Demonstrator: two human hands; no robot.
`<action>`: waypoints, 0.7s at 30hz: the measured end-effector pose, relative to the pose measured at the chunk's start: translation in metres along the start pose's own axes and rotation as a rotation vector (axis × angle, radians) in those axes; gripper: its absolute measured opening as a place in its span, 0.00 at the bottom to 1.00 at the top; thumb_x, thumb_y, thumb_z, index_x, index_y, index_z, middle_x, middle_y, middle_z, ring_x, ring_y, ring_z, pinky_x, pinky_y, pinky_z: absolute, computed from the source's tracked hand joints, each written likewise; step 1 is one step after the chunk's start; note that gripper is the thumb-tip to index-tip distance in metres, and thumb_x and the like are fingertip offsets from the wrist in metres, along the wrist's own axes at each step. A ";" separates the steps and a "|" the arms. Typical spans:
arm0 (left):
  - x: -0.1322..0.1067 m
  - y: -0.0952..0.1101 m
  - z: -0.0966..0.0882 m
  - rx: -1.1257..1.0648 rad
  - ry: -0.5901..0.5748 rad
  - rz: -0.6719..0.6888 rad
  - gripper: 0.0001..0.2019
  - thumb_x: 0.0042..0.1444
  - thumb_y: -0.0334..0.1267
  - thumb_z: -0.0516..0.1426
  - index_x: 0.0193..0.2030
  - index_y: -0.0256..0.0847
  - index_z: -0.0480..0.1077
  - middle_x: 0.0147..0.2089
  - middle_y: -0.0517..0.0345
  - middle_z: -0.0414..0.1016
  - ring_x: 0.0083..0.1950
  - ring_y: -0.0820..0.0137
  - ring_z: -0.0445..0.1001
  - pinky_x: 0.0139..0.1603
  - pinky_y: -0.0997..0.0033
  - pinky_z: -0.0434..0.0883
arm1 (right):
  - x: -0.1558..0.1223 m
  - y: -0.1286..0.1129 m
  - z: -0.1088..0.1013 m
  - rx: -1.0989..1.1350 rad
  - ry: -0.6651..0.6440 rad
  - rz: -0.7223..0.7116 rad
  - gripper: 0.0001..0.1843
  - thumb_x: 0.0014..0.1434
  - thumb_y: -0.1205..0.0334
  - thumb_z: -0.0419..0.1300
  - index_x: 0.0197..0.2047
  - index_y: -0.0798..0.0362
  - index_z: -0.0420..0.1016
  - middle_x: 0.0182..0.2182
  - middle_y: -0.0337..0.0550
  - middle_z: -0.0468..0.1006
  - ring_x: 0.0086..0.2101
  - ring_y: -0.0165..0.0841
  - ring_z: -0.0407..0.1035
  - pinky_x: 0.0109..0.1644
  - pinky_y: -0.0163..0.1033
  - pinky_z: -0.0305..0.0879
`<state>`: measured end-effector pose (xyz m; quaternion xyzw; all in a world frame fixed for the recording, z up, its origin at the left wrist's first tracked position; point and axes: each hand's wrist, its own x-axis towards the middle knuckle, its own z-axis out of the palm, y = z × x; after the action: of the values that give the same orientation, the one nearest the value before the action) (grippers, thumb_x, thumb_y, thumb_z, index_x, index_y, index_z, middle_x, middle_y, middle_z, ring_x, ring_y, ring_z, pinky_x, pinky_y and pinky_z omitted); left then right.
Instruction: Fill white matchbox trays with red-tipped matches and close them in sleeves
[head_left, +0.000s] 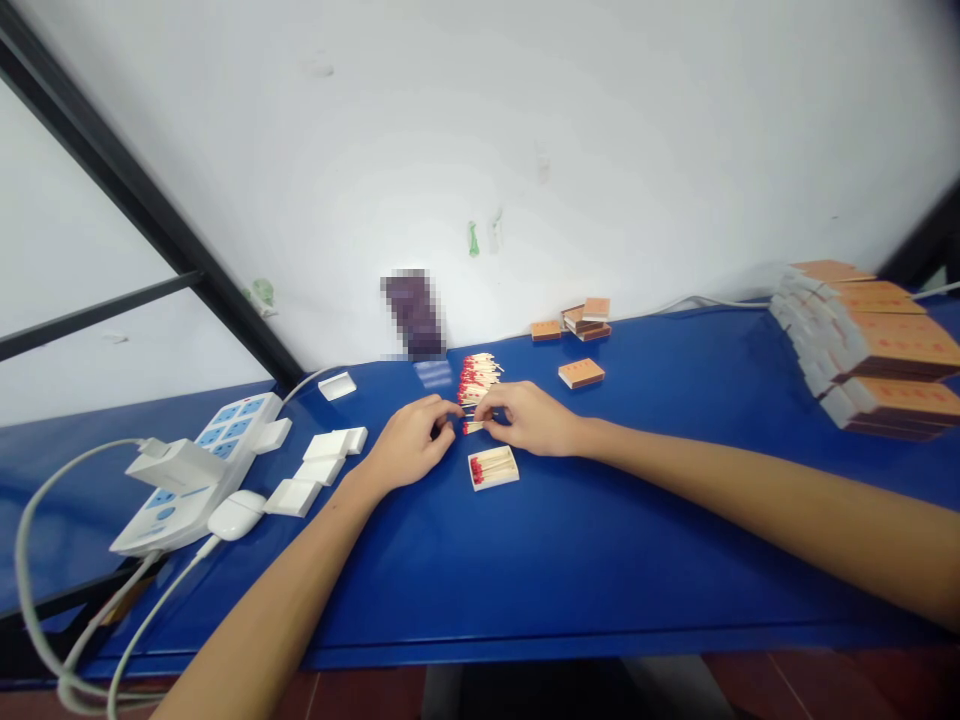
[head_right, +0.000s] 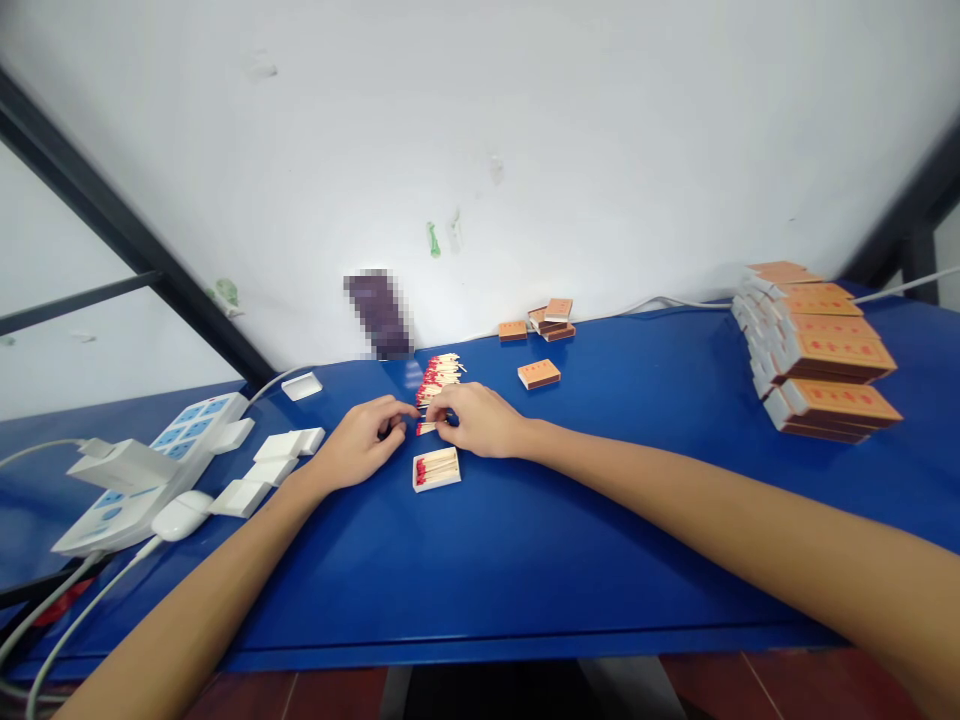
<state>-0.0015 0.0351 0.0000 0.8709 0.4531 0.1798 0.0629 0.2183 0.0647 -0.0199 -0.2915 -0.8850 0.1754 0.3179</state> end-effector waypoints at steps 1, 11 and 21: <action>0.000 0.000 0.000 0.000 0.000 0.000 0.14 0.59 0.30 0.50 0.46 0.41 0.73 0.34 0.59 0.70 0.35 0.70 0.68 0.37 0.70 0.63 | 0.000 0.000 0.000 0.003 0.002 0.004 0.10 0.53 0.74 0.60 0.36 0.52 0.79 0.34 0.39 0.80 0.31 0.29 0.69 0.37 0.34 0.61; 0.000 0.002 0.001 0.007 0.005 -0.017 0.12 0.60 0.33 0.50 0.44 0.42 0.73 0.31 0.60 0.68 0.33 0.70 0.67 0.34 0.71 0.61 | -0.001 0.002 0.002 -0.036 0.028 0.004 0.09 0.54 0.71 0.60 0.38 0.52 0.77 0.35 0.39 0.80 0.34 0.30 0.70 0.38 0.35 0.61; 0.000 0.007 -0.001 0.024 -0.003 -0.023 0.10 0.60 0.39 0.53 0.43 0.42 0.74 0.31 0.60 0.68 0.32 0.71 0.67 0.34 0.70 0.61 | -0.002 -0.003 -0.001 -0.052 0.025 0.003 0.09 0.54 0.70 0.60 0.39 0.53 0.77 0.36 0.41 0.79 0.36 0.32 0.70 0.40 0.36 0.61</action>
<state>0.0031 0.0309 0.0021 0.8665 0.4651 0.1725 0.0551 0.2189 0.0612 -0.0181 -0.3033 -0.8848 0.1491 0.3209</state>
